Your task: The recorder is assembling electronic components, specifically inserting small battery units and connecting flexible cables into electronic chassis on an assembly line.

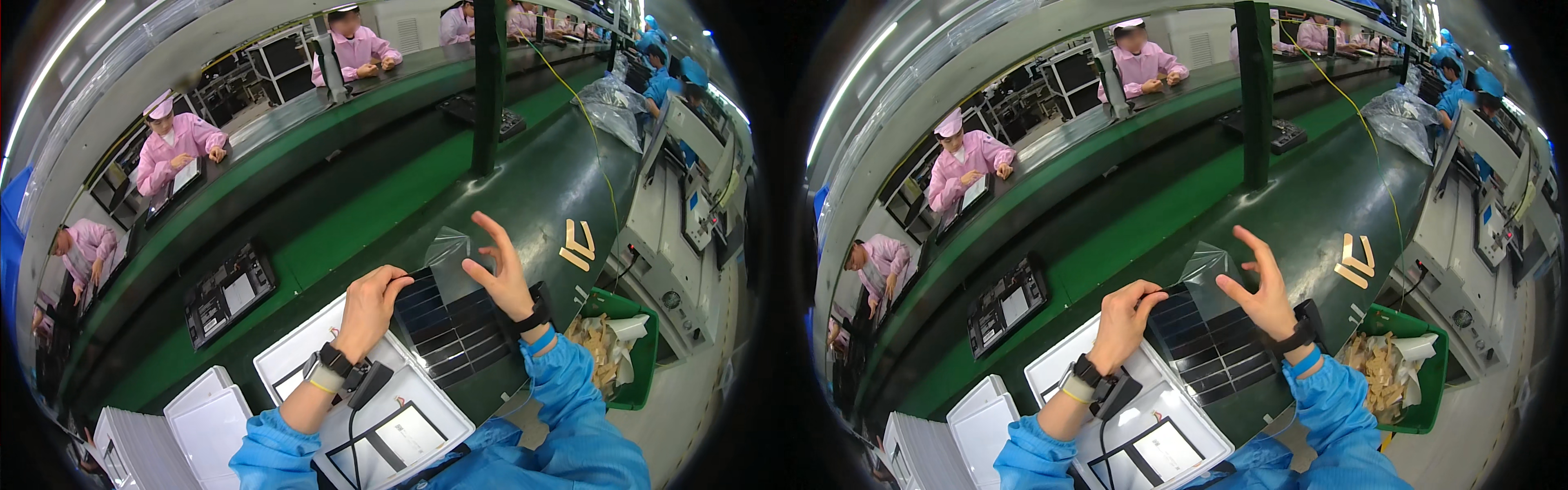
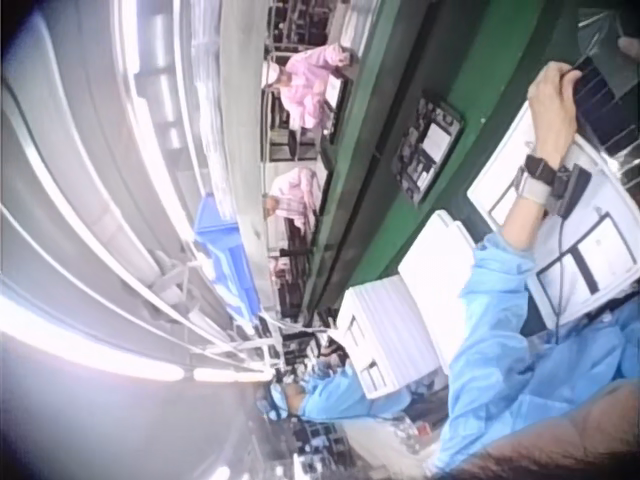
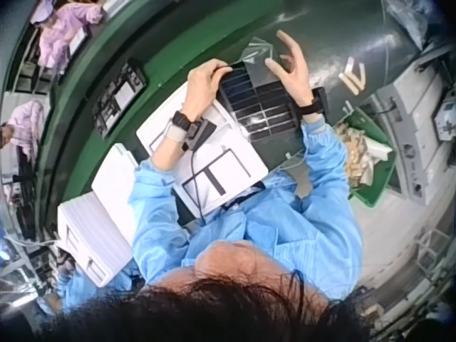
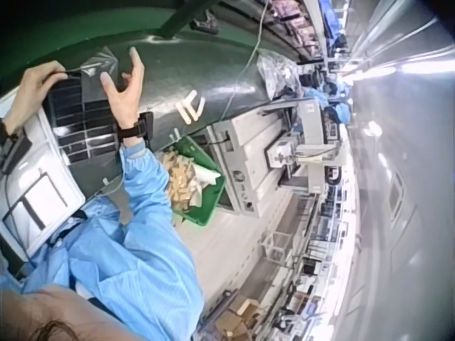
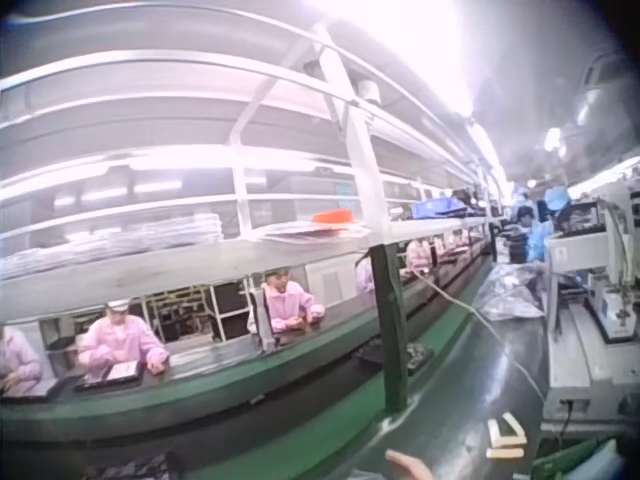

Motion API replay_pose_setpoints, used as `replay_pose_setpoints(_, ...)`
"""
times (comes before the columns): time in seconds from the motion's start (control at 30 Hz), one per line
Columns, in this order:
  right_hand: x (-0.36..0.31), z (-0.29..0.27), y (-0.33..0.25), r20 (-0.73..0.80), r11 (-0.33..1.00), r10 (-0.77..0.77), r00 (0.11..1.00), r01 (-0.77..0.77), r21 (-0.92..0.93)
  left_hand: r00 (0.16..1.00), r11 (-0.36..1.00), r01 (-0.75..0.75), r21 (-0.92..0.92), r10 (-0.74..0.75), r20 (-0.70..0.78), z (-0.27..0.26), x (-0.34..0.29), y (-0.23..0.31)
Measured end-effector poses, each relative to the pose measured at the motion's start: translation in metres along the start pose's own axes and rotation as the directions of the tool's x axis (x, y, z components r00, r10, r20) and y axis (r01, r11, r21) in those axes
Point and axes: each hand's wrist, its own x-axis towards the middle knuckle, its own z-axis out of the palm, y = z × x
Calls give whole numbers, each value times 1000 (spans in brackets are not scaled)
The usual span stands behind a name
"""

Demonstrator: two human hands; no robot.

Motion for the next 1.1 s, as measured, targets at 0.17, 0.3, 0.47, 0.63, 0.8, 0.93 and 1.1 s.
replay_pose_setpoints(0.17,10,-3,-42,284,964,-13,959,-63,259,976,973,-217,76,215,38,-27,-10,18)
replay_pose_setpoints(0.3,11,-7,-44,395,899,112,912,-262,350,987,983,-161,89,163,-12,-40,-25,32)
replay_pose_setpoints(0.47,17,8,-65,375,921,-102,921,-55,385,996,999,-39,-20,38,-77,-42,-32,30)
replay_pose_setpoints(0.63,22,2,-80,394,989,-115,912,67,135,998,999,-22,-35,20,-67,-48,-31,30)
replay_pose_setpoints(0.8,30,-9,-90,482,974,-158,862,215,-65,972,972,-222,81,227,-56,-49,-26,24)
replay_pose_setpoints(0.93,33,-9,-69,514,999,36,857,-39,-5,980,984,-153,95,163,-112,-45,-31,30)
replay_pose_setpoints(1.1,41,-2,-65,512,991,93,854,-30,-131,987,940,-136,312,154,-35,-43,-33,37)
